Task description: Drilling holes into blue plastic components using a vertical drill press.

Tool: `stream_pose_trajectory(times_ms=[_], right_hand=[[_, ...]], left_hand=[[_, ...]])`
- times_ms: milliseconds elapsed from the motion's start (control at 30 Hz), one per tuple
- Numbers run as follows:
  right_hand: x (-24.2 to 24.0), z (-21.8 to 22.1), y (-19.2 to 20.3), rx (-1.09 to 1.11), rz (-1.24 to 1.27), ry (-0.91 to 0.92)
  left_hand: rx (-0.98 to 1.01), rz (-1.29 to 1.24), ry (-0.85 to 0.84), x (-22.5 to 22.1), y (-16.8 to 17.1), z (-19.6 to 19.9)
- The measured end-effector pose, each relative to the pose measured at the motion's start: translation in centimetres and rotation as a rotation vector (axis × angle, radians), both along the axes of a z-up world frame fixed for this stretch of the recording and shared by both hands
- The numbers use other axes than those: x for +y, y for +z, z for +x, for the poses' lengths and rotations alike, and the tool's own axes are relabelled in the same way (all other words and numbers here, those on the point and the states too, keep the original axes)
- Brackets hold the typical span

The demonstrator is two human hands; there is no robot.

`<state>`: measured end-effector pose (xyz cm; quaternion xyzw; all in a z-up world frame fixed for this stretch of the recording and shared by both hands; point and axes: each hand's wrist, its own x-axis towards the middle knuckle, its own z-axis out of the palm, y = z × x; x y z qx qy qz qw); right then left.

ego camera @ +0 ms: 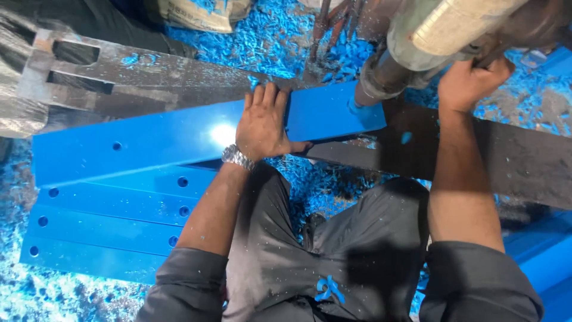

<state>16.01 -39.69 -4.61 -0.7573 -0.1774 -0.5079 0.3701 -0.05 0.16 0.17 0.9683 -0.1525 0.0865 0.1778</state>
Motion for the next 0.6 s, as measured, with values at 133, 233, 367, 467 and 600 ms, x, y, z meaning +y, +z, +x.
stream_pose_trajectory(times_ms=[133,233,367,467,600], right_hand=[[0.3,-1.8,1.8,0.022,-0.01,0.001],[0.1,-0.1,1.4,0.017,-0.009,-0.005],[-0.5,0.0,0.4,-0.013,0.025,-0.064],[-0.8,1.4,0.4,-0.005,0.091,0.004],[-7.0,6.6,-8.6,-0.034,0.088,-0.074]], left_hand=[[0.025,-0.003,-0.016,0.3,0.1,0.1],[-0.012,0.013,-0.016,0.5,-0.5,0.4],[-0.076,-0.014,-0.036,0.4,0.0,0.3],[-0.023,-0.043,-0.034,0.2,0.1,0.4],[-0.124,-0.025,-0.05,0.7,-0.7,0.7]])
